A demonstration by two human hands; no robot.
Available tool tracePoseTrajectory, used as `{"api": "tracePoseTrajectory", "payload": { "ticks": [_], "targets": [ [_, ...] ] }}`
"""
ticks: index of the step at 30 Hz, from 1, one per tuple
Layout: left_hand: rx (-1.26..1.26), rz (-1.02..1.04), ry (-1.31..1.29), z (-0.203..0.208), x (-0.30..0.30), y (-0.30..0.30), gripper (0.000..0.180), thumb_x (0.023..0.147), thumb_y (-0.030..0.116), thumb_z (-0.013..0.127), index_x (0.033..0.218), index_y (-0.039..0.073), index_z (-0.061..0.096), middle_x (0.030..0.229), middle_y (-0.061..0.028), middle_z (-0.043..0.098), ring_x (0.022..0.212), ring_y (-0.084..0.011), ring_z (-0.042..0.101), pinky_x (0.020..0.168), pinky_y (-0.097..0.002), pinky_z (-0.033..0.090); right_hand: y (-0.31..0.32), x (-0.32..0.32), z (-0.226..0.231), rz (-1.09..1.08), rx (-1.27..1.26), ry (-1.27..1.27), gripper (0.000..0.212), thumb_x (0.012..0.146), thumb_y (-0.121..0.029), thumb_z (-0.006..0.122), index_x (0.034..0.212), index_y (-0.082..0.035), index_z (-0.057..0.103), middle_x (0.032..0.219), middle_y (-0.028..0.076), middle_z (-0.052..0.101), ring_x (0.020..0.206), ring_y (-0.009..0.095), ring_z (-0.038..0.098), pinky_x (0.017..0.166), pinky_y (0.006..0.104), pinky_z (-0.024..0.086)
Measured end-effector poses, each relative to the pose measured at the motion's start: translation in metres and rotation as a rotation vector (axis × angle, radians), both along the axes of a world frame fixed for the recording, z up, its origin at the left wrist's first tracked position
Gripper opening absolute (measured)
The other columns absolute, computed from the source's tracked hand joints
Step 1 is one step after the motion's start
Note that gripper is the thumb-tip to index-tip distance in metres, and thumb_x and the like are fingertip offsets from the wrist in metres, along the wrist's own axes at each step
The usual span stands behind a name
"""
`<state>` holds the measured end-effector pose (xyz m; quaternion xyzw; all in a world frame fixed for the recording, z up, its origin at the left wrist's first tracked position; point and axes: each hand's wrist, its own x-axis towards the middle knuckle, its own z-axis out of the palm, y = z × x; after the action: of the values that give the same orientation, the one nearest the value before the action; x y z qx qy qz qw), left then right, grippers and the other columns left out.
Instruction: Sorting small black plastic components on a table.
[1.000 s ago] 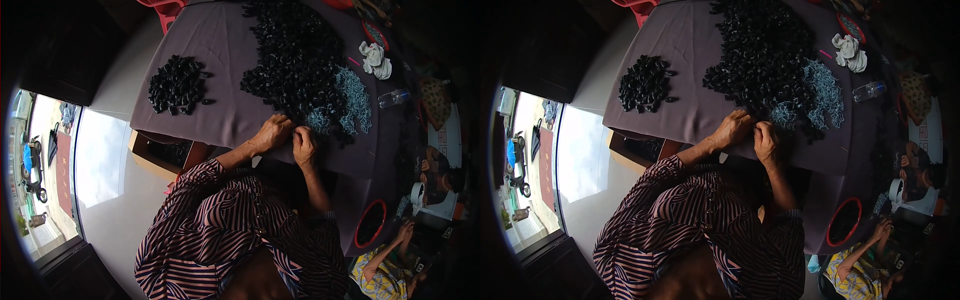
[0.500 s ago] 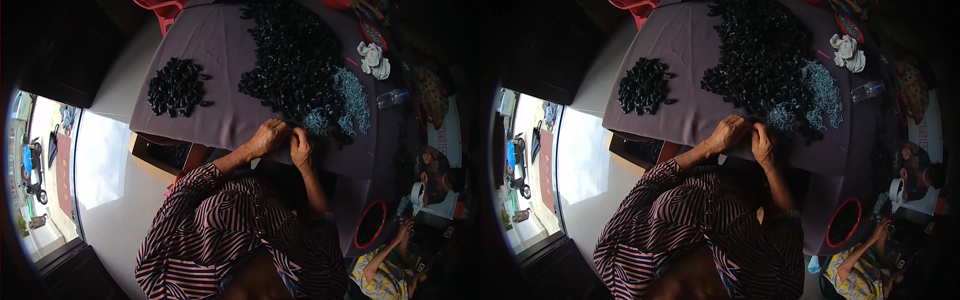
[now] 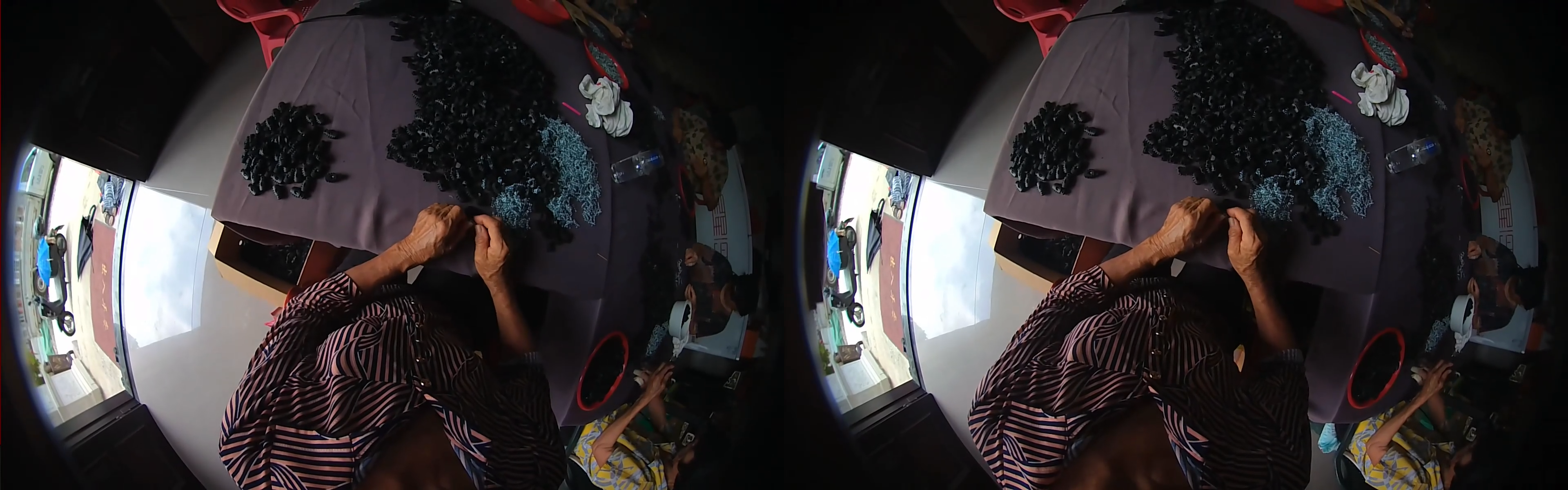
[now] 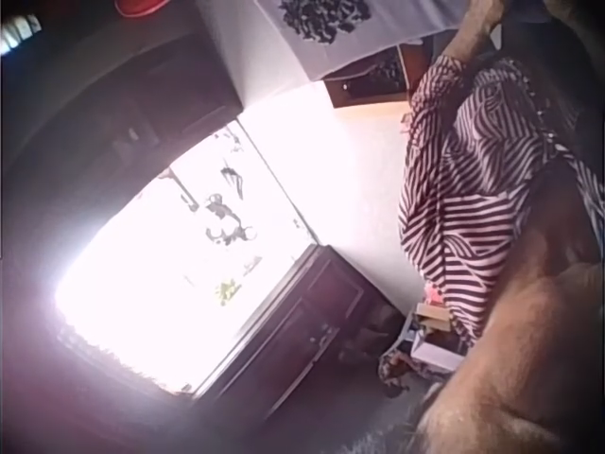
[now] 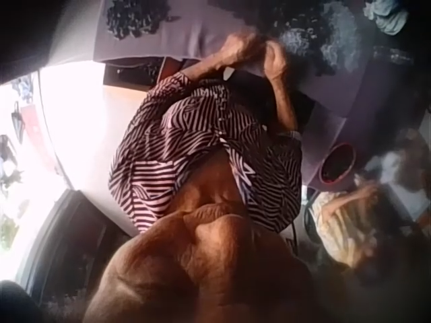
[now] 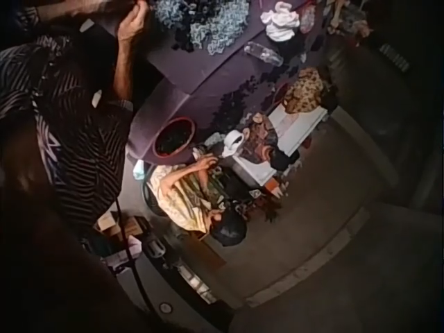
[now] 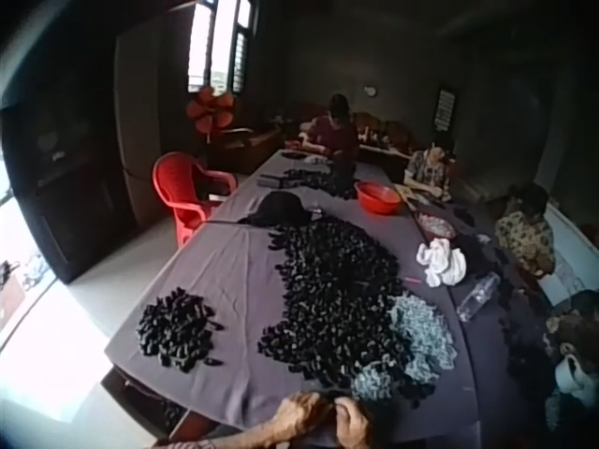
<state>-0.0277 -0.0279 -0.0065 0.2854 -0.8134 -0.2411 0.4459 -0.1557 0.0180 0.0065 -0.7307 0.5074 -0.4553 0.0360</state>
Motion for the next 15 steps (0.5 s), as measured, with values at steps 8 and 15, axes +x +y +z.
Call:
{"api": "tracePoseTrajectory", "payload": {
  "ticks": [8, 15],
  "targets": [
    [0.020, -0.023, 0.043, -0.0008, -0.0018, -0.0047, 0.011, 0.067, 0.009, 0.052, 0.069, 0.002, 0.044, 0.062, -0.0107, 0.048, 0.059, -0.0253, 0.048, 0.054, -0.0321, 0.037, 0.0018, 0.0020, 0.0028, -0.053, 0.025, -0.204, 0.013, 0.075, -0.002, 0.043, 0.088, 0.001, 0.047, 0.075, 0.008, 0.050, 0.065, 0.015, 0.049, 0.058, 0.0232, 0.041],
    [0.013, -0.065, -0.012, 0.0034, 0.0000, -0.0022, 0.013, 0.065, 0.008, 0.054, 0.076, 0.002, 0.050, 0.068, -0.0100, 0.049, 0.066, -0.0247, 0.048, 0.060, -0.0311, 0.038, 0.0076, 0.0024, 0.0028, -0.059, 0.111, -0.209, 0.014, 0.076, -0.001, 0.044, 0.090, 0.000, 0.047, 0.075, 0.007, 0.051, 0.064, 0.014, 0.049, 0.057, 0.0220, 0.041]
  ]
}}
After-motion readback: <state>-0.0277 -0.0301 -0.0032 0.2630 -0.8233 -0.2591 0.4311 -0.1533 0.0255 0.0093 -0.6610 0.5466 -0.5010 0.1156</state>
